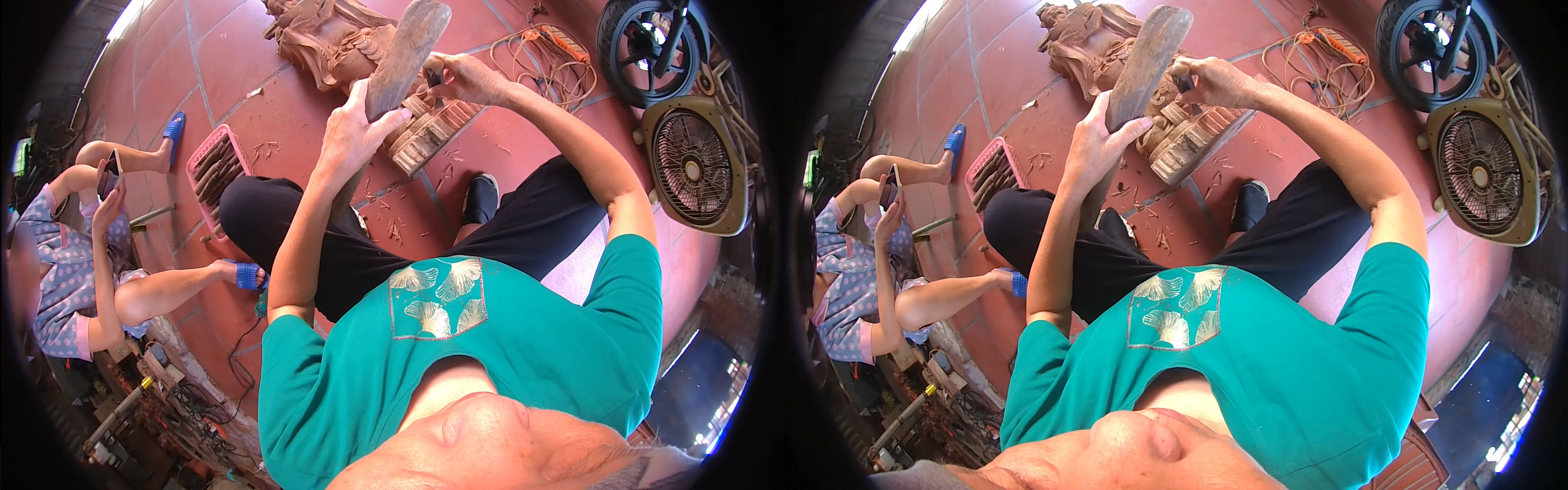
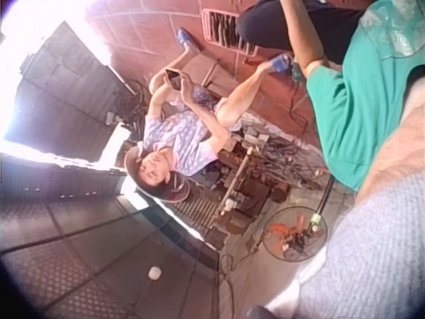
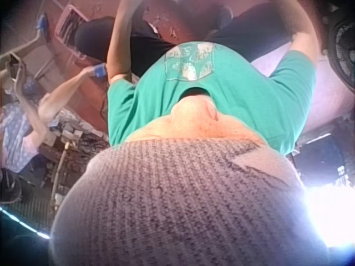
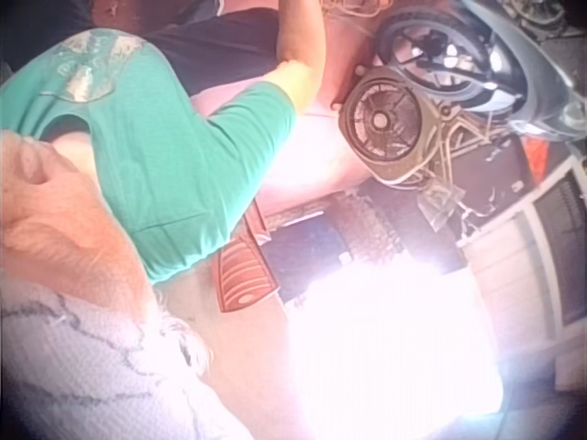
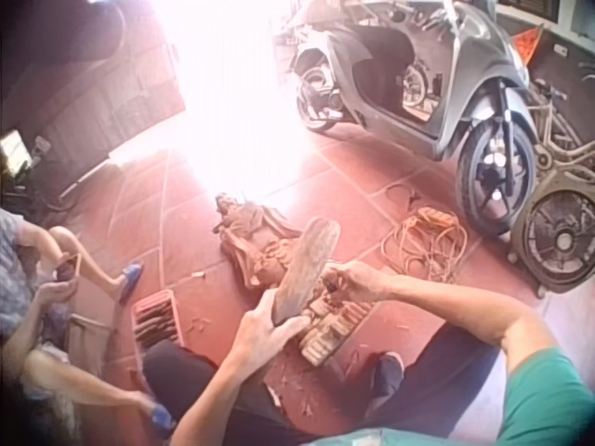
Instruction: The person carves a wooden statue using a chisel and mallet while sitting on the floor. They repeatedly strike the chisel to shape the wood, occasionally adjusting the tool and the statue's position.
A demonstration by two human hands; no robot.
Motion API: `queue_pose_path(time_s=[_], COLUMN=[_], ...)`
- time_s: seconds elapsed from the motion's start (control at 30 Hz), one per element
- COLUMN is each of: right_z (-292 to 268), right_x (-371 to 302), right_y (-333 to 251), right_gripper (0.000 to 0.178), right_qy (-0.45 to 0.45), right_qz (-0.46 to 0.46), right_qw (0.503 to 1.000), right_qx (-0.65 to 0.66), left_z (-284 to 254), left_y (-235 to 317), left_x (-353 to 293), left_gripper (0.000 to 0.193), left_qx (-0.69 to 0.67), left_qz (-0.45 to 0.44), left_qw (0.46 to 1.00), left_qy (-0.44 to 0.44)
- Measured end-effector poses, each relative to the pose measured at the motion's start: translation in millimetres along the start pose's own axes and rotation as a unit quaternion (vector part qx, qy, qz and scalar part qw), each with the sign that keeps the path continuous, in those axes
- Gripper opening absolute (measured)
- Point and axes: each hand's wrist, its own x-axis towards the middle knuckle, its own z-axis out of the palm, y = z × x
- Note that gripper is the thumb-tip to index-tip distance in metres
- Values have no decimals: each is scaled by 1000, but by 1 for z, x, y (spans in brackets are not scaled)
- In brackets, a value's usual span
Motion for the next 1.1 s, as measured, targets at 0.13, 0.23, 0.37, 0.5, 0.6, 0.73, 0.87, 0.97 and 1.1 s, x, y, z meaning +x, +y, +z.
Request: queue_pose_path(time_s=[0.13, 0.23, 0.37, 0.5, 0.6, 0.73, 0.87, 0.97, 1.1], right_z=[5, 3, 9, 8, 9, 5, 7, 6, 7], right_x=[4, 8, 8, 12, 13, 17, 11, 12, 12], right_y=[-3, -15, -9, -12, -9, -20, -12, -17, -20], right_gripper=[47, 48, 53, 42, 41, 60, 39, 44, 40], right_qy=[-10, -42, -17, -26, -32, -113, -44, -68, -75], right_qz=[-33, -2, -67, -75, -89, -37, -98, -70, -68], right_qw=[999, 998, 996, 995, 993, 988, 991, 991, 989], right_qx=[-39, -53, -59, -67, -75, -100, -83, -92, -107], left_z=[-5, -6, 7, 20, 24, 32, 35, 39, 45], left_y=[7, 5, 10, 6, 4, -2, -1, 7, -2], left_x=[-5, -13, -32, -44, -48, -55, -53, -54, -53], left_gripper=[58, 51, 45, 33, 30, 30, 32, 32, 39], left_qx=[-29, -86, -243, -325, -345, -364, -332, -282, -144], left_qz=[-13, -14, -62, -77, -81, -86, -64, -35, -23], left_qw=[999, 996, 968, 940, 933, 924, 936, 948, 981], left_qy=[-4, 7, 24, 62, 69, 83, 97, 142, 127])
